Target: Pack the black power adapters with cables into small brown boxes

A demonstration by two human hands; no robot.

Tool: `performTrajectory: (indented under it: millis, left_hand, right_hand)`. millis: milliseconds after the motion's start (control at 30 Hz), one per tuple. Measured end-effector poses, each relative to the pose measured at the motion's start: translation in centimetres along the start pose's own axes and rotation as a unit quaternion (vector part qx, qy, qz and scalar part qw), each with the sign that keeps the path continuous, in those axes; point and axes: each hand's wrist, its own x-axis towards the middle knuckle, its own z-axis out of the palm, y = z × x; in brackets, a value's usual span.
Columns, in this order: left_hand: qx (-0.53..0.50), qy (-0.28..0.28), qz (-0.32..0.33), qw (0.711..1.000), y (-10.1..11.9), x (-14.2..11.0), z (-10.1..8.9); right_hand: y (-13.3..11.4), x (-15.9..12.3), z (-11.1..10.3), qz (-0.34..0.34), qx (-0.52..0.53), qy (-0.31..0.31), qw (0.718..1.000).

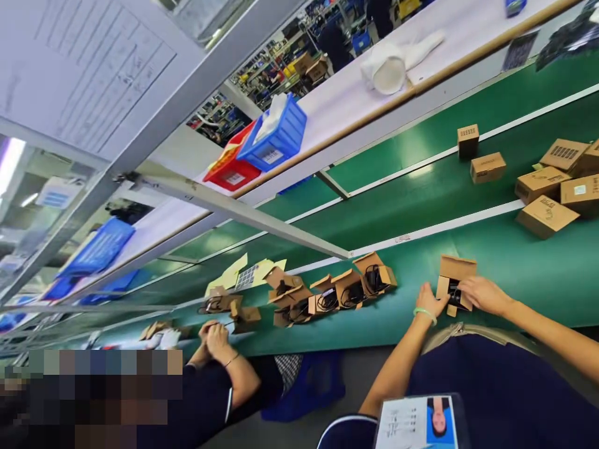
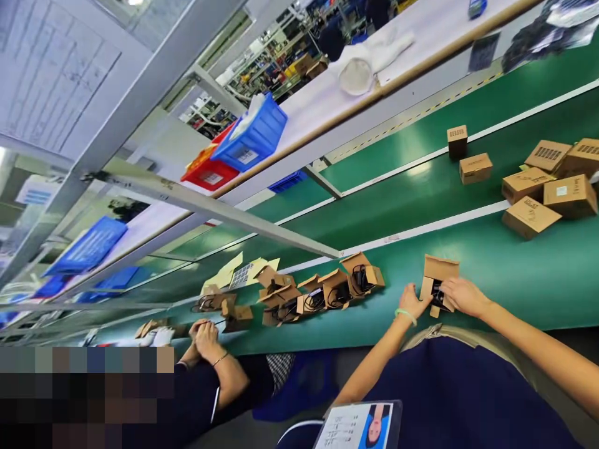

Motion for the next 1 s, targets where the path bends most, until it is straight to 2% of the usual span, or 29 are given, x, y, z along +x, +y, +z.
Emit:
performTrajectory:
  millis: [67, 133, 200, 333, 433, 500, 600, 700, 767, 833, 867, 933, 1000]
  left_hand:
    - [0.056, -0.011, 0.025, 0.998, 1.2, 0.9, 0.4]
    - [0.083, -0.03, 0.036, 0.995, 1.9, 1.5, 0.6]
    - [0.05, -0.046, 0.033, 0.997, 1.8, 1.8, 0.3]
    - [-0.056, -0.081, 0.003, 0.995, 0.2, 1.9, -0.9]
    - [-0.103, -0.124, -0.028, 0.987, -0.9, 1.9, -1.3]
    - [-0.134, -0.143, -0.047, 0.98, -1.2, 1.9, -1.2]
    - [-0.15, -0.136, -0.059, 0.978, -1.4, 1.7, -1.1]
    - [-0.135, -0.078, -0.06, 0.986, -1.2, 1.0, -1.2]
    - [-0.091, 0.016, -0.014, 0.996, -0.8, 0.4, -1.3]
    - [-0.006, 0.1, 0.092, 0.991, 0.0, -0.2, -1.2]
    - [0.048, 0.119, 0.155, 0.98, 0.5, -0.3, -1.0]
    - [0.144, 0.1, 0.251, 0.952, 1.6, -0.3, -0.3]
    - [0.208, 0.069, 0.285, 0.933, 2.6, 0.2, 0.6]
  right_hand:
    - [-1.0, -0.7, 0.7, -0.042, 0.002, -0.017, 0.999]
    - [-1.6, -0.8, 0.9, -0.049, -0.003, -0.012, 0.999]
    - [-1.9, -0.8, 0.5, -0.04, -0.009, -0.017, 0.999]
    - [-1.7, -1.8, -0.8, -0.016, -0.015, -0.032, 0.999]
    - [-0.6, -3.9, -0.3, 0.015, -0.014, -0.024, 1.0]
    - [0.2, -5.2, 0.4, 0.066, -0.024, -0.013, 0.997]
    - [0.4, -5.7, 1.0, 0.135, -0.05, 0.009, 0.989]
    - [-1.2, -3.8, 0.4, 0.14, -0.082, 0.017, 0.987]
    - [-2.4, -1.9, 0.0, 0.132, -0.106, 0.01, 0.986]
    - [-3.1, -0.1, 0.0, 0.135, -0.129, -0.007, 0.982]
    - [-3.2, 0.4, 0.1, 0.138, -0.139, -0.017, 0.981]
    - [-2.9, 0.7, 0.3, 0.135, -0.149, -0.03, 0.979]
    - [-2.4, 0.1, 0.5, 0.127, -0.148, -0.028, 0.98]
